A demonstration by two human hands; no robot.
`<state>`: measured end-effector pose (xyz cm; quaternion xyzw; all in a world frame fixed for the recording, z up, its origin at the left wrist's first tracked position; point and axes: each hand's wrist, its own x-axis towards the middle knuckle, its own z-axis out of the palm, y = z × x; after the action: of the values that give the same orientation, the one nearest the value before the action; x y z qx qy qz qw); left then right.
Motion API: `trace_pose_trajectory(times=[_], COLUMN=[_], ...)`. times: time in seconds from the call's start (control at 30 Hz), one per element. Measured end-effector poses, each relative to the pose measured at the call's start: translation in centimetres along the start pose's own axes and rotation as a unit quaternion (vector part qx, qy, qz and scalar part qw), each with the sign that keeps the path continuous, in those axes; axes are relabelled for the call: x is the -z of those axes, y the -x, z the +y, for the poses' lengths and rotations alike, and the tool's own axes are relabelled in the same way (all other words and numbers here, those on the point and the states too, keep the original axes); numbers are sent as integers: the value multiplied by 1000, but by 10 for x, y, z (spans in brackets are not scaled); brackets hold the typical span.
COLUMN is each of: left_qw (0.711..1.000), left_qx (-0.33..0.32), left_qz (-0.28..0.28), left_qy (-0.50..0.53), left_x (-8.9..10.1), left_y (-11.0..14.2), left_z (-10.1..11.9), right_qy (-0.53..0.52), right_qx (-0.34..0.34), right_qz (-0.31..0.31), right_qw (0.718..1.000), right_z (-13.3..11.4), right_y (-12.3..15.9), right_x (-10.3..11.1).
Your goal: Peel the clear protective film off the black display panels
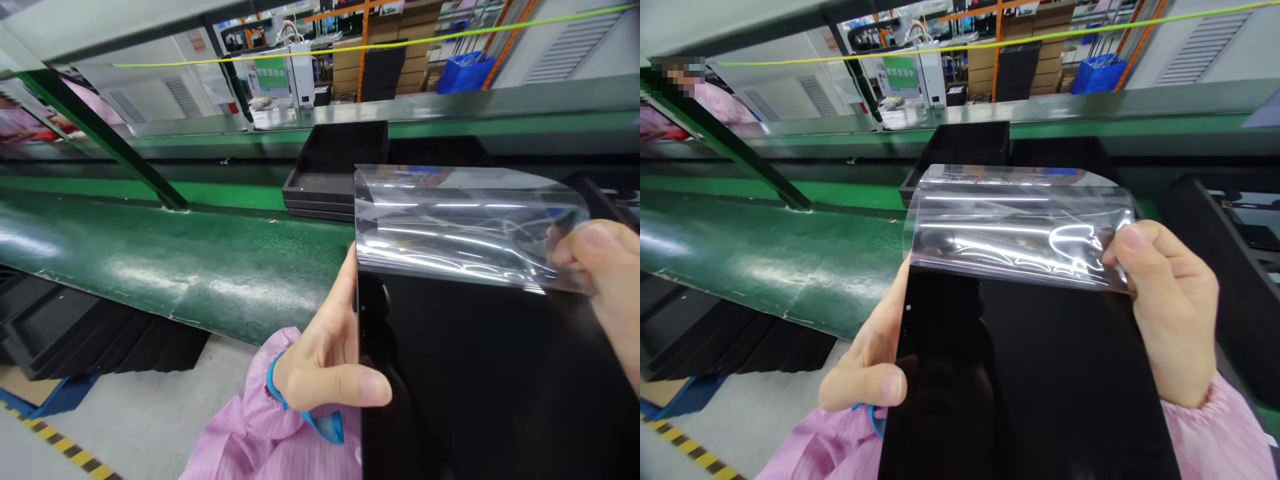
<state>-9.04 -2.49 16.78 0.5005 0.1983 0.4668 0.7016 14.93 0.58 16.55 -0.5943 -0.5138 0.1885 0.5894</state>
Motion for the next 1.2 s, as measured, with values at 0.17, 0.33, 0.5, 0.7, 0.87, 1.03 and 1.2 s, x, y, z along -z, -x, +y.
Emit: trace_pose_trajectory(times=[0.17,0.33,0.5,0.7,0.87,1.03,1.2], left_qw=[1000,998,995,994,983,969,983], left_qx=[4,1,-15,-8,29,109,75], left_qz=[20,36,47,63,128,202,165], left_qy=[-8,51,91,92,124,92,22], left_x=[5,10,13,15,30,46,46], left_y=[-13,-27,-33,-37,-36,-44,-64], left_z=[-6,-11,-20,-23,-34,-61,-79], right_qy=[-20,-39,-37,-39,-88,-81,-112], right_qx=[-57,-49,-93,-90,-99,-182,-212], right_qz=[-5,-81,-75,-87,-136,-309,-303], right_qw=[998,995,992,991,982,930,922], right_z=[-4,2,8,6,23,61,80], right_y=[-15,-30,-35,-38,-33,-23,-17], right_x=[-13,-27,-31,-34,-33,-20,15])
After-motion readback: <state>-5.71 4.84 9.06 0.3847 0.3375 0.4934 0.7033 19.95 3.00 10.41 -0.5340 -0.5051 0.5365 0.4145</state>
